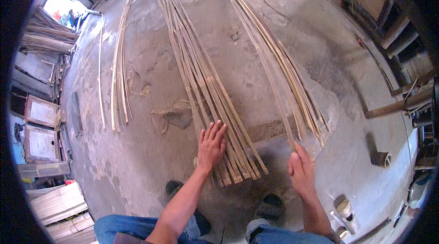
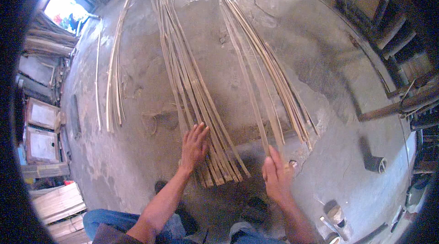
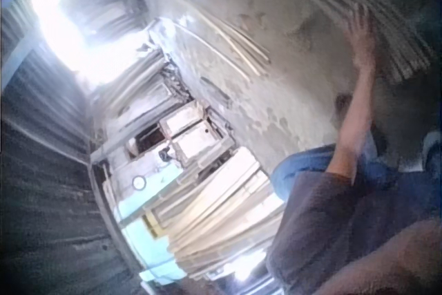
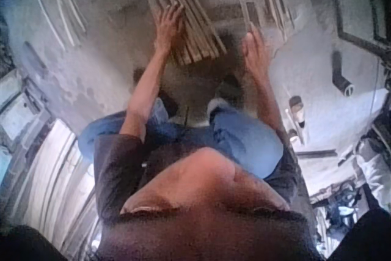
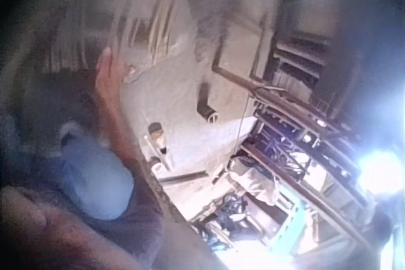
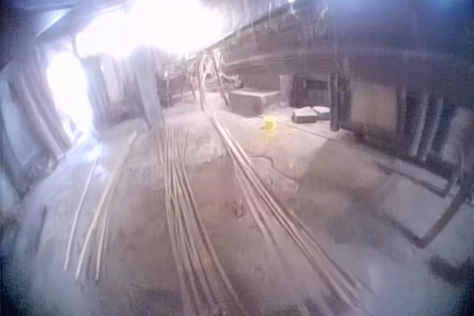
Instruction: The person sits on the floor and arranges thin wooden strips into a neat pile. They repeatedly pick up individual strips and place them onto the stack, aligning them carefully.
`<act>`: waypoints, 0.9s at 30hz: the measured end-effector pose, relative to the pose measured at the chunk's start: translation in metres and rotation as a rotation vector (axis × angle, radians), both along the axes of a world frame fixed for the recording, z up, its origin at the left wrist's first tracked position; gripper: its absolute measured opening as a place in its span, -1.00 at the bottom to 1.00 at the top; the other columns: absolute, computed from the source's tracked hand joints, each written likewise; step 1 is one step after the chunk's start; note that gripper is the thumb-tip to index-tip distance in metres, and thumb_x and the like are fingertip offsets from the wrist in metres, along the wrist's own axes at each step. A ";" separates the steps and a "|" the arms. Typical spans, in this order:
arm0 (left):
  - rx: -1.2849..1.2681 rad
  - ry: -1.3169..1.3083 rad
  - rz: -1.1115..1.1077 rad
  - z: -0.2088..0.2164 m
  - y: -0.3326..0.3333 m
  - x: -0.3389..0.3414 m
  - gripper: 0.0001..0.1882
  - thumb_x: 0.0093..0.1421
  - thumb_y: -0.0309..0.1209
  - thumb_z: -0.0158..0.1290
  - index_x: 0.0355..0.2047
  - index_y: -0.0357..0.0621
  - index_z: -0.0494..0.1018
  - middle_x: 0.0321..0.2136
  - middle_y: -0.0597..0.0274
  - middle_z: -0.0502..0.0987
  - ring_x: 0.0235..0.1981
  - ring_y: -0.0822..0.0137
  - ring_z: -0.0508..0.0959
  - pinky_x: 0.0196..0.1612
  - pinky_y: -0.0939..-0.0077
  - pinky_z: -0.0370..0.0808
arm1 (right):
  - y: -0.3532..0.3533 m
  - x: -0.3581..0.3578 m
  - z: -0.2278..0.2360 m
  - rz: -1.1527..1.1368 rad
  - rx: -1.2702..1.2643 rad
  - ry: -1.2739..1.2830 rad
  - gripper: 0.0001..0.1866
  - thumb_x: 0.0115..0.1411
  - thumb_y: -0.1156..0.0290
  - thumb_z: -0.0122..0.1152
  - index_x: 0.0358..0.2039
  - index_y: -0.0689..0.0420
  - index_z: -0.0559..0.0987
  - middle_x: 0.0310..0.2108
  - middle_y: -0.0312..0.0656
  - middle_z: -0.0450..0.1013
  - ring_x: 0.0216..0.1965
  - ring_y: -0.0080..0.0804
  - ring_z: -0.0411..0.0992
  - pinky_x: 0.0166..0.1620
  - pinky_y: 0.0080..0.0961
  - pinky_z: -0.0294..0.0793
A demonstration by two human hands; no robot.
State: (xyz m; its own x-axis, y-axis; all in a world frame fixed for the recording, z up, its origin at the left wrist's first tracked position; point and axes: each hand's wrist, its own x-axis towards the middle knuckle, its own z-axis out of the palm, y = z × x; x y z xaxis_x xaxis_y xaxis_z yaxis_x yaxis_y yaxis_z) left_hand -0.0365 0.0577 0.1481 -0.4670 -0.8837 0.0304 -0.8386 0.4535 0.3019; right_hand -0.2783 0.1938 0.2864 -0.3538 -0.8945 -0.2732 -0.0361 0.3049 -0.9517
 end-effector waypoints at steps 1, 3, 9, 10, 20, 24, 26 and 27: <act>0.004 -0.008 0.002 0.001 0.000 0.000 -0.48 0.24 -0.34 -0.11 0.23 0.14 0.19 0.28 0.31 0.16 0.30 0.23 0.14 0.31 0.12 0.01 | 0.002 -0.001 0.008 -0.010 -0.020 -0.026 -0.58 0.35 0.32 -0.12 0.13 0.29 0.34 -0.67 -0.44 0.23 -0.64 -0.69 0.16 -0.58 -0.67 0.18; -0.002 0.024 0.006 0.000 0.001 0.001 -0.47 0.23 -0.34 -0.10 0.23 0.15 0.19 0.28 0.31 0.16 0.30 0.23 0.14 0.31 0.12 0.01 | 0.006 0.000 0.025 -0.009 -0.007 -0.045 -0.58 0.35 0.31 -0.11 0.12 0.28 0.35 -0.68 -0.44 0.21 -0.65 -0.70 0.14 -0.59 -0.67 0.14; -0.013 0.030 0.006 0.001 0.000 0.001 -0.45 0.21 -0.35 -0.08 0.24 0.15 0.19 0.28 0.32 0.16 0.30 0.23 0.14 0.31 0.12 0.01 | 0.041 0.001 0.040 -0.070 -0.053 -0.266 -0.56 0.33 0.25 -0.07 0.11 0.26 0.37 -0.72 -0.49 0.12 -0.72 -0.77 0.06 -0.66 -0.73 0.04; -0.010 0.030 0.002 0.001 0.000 0.001 -0.45 0.20 -0.35 -0.08 0.24 0.15 0.19 0.28 0.32 0.15 0.30 0.23 0.14 0.31 0.12 0.01 | 0.047 0.000 0.044 -0.092 -0.085 -0.350 -0.56 0.33 0.25 -0.07 0.11 0.26 0.37 -0.72 -0.49 0.12 -0.72 -0.77 0.05 -0.66 -0.74 0.04; 0.006 0.048 0.008 0.004 -0.002 -0.002 -0.38 0.13 -0.39 -0.02 0.24 0.16 0.18 0.28 0.33 0.15 0.31 0.26 0.12 0.33 0.15 -0.02 | 0.012 -0.004 0.038 -0.045 -0.050 -0.135 -0.59 0.32 0.27 -0.08 0.07 0.23 0.42 -0.72 -0.46 0.19 -0.70 -0.73 0.10 -0.63 -0.68 0.07; 0.004 0.043 0.016 0.006 -0.001 0.002 -0.41 0.16 -0.39 -0.05 0.23 0.15 0.19 0.28 0.32 0.16 0.31 0.25 0.12 0.33 0.16 -0.03 | 0.007 -0.005 0.040 -0.001 -0.018 -0.085 -0.58 0.32 0.26 -0.10 0.08 0.24 0.42 -0.74 -0.46 0.19 -0.70 -0.74 0.11 -0.63 -0.67 0.07; 0.024 0.070 0.009 0.011 0.003 -0.002 -0.43 0.17 -0.39 -0.07 0.23 0.14 0.20 0.27 0.31 0.16 0.31 0.25 0.12 0.33 0.17 -0.03 | 0.034 -0.003 0.062 -0.006 0.003 -0.113 -0.57 0.32 0.24 -0.10 0.08 0.24 0.41 -0.74 -0.46 0.19 -0.70 -0.74 0.12 -0.63 -0.67 0.08; 0.016 0.070 0.008 0.010 0.002 -0.003 -0.44 0.18 -0.39 -0.07 0.23 0.13 0.20 0.27 0.31 0.16 0.31 0.25 0.12 0.33 0.17 -0.03 | 0.047 -0.009 0.066 -0.025 -0.005 -0.119 -0.57 0.32 0.23 -0.10 0.08 0.24 0.41 -0.74 -0.46 0.19 -0.70 -0.74 0.13 -0.63 -0.67 0.08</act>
State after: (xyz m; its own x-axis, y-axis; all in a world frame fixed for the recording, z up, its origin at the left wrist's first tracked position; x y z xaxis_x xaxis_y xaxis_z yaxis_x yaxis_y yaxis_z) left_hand -0.0397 0.0594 0.1585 -0.4568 -0.8883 0.0483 -0.8190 0.4411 0.3670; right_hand -0.2869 0.2408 0.3527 -0.3413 -0.8872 -0.3104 0.0843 0.3000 -0.9502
